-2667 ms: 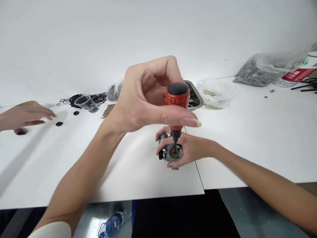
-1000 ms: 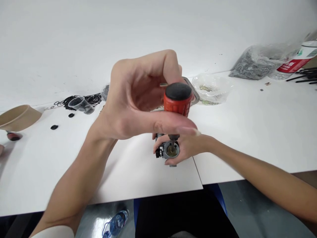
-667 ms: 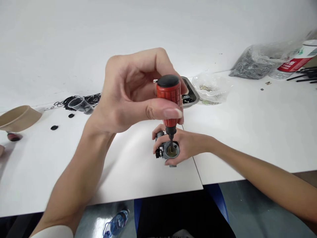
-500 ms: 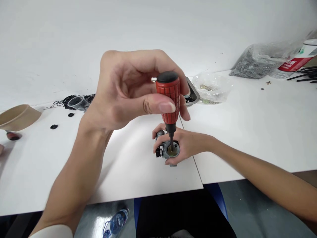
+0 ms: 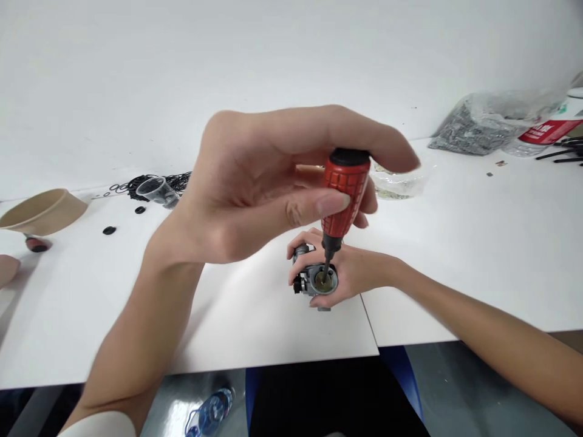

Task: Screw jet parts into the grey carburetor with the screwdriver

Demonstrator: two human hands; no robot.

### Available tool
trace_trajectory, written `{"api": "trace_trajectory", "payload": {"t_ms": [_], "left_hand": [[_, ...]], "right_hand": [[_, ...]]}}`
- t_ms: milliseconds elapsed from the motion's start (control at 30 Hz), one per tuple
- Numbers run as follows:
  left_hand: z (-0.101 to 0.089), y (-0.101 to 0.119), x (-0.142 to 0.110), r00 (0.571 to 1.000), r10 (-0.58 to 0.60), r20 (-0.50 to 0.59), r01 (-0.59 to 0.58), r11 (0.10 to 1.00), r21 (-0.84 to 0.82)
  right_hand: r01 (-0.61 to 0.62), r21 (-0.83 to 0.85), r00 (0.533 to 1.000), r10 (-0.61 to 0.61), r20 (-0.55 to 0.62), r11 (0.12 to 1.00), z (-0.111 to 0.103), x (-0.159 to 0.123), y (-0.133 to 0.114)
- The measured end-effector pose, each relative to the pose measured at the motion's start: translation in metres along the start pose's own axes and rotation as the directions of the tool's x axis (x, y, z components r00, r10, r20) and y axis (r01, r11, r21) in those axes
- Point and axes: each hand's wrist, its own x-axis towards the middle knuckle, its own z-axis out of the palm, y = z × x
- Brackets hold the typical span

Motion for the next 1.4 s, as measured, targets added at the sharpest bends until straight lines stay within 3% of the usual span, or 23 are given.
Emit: {"api": "trace_trajectory", "payload": {"t_ms": [200, 367, 533, 767, 1000, 1167, 1400], "left_hand": [[-0.008, -0.002, -0.002, 0.999, 0.026, -0.026, -0.022, 0.990, 0.137], [-0.006, -0.001, -0.005, 0.997, -0.043, -0.068, 0.059, 0.965, 0.256], [-0.008, -0.004, -0.006, 0.995, 0.039, -0.093, -0.003, 0.932, 0.361], [-0.007, 0.004, -0.005, 0.994, 0.014, -0.108, 0.032, 0.909, 0.415], [-0.006, 0.004, -0.006, 0.991, 0.079, -0.111, 0.002, 0.808, 0.590], [0.000, 0.003, -0.005, 0.980, -0.011, -0.199, 0.118, 0.838, 0.533], [0.006, 0.004, -0.004, 0.968, -0.053, -0.246, 0.176, 0.842, 0.510]], "right_hand": [[0.001, -0.011, 1.000, -0.001, -0.004, 1.000, 0.001, -0.002, 0.001], [0.004, -0.011, 1.000, -0.004, -0.011, 1.000, 0.001, -0.002, 0.000], [-0.006, -0.007, 1.000, 0.006, -0.011, 1.000, 0.000, -0.001, -0.001], [0.007, 0.013, 1.000, -0.007, -0.010, 1.000, 0.001, -0.001, 0.000], [-0.003, 0.021, 1.000, 0.003, -0.004, 1.000, 0.001, 0.000, -0.001], [-0.010, 0.017, 1.000, 0.010, -0.004, 1.000, 0.000, 0.000, -0.002], [-0.021, 0.000, 1.000, 0.021, 0.001, 1.000, 0.000, -0.001, -0.002]]}}
